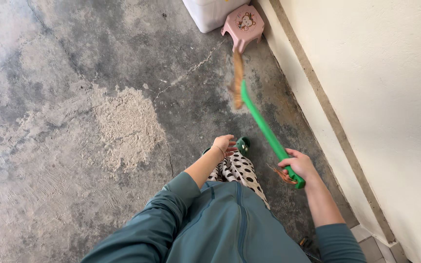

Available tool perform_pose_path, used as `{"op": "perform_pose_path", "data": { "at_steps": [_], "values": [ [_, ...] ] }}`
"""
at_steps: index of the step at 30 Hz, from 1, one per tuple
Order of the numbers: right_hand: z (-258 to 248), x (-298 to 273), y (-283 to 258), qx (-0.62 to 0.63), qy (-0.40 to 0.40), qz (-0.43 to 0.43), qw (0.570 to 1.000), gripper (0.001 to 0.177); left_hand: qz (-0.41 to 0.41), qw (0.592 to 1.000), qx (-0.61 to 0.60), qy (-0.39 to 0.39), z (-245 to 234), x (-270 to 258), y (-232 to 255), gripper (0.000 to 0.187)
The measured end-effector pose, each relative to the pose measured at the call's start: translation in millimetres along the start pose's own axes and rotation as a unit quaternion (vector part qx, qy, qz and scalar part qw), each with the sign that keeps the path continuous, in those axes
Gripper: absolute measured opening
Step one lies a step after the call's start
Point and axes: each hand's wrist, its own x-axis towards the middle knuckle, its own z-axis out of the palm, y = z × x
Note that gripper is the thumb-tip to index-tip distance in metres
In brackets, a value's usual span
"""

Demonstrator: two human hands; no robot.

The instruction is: The person sweeps dirt and debris from a concrete floor into a blue dustpan using a broom and empties the collected material into a white bucket.

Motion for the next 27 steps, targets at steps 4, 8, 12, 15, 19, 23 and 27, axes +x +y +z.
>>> {"op": "perform_pose_path", "data": {
  "at_steps": [4, 8, 12, 15, 19, 23, 27],
  "values": [
    [-24, 44, -30, -0.076, 0.119, -0.024, 0.99, 0.065, 0.0, 0.999, -0.052, 0.015, 7, -12, 20, 0.045],
    [-47, 145, -68, -0.076, 0.102, -0.05, 0.991, 0.024, 0.014, 0.994, -0.108, 0.008, 22, -13, 53, 0.047],
    [-33, 206, -98, -0.02, -0.042, 0.085, 0.995, 0.026, 0.031, 0.992, -0.118, 0.04, 25, -16, 81, 0.046],
    [13, 194, -87, -0.121, -0.002, 0.025, 0.992, 0.021, 0.027, 0.989, -0.13, 0.071, 22, -17, 91, 0.046],
    [34, 149, -85, -0.187, -0.037, 0.033, 0.981, 0.065, -0.008, 0.991, -0.089, 0.097, 44, 4, 92, 0.047],
    [2, 126, -106, -0.16, -0.091, 0.064, 0.981, 0.08, -0.028, 0.997, 0.018, 0.071, 95, 27, 99, 0.048],
    [-32, 97, -116, -0.057, -0.141, 0.073, 0.986, 0.072, -0.035, 0.991, 0.115, 0.058, 144, 37, 112, 0.064]
  ]
}}
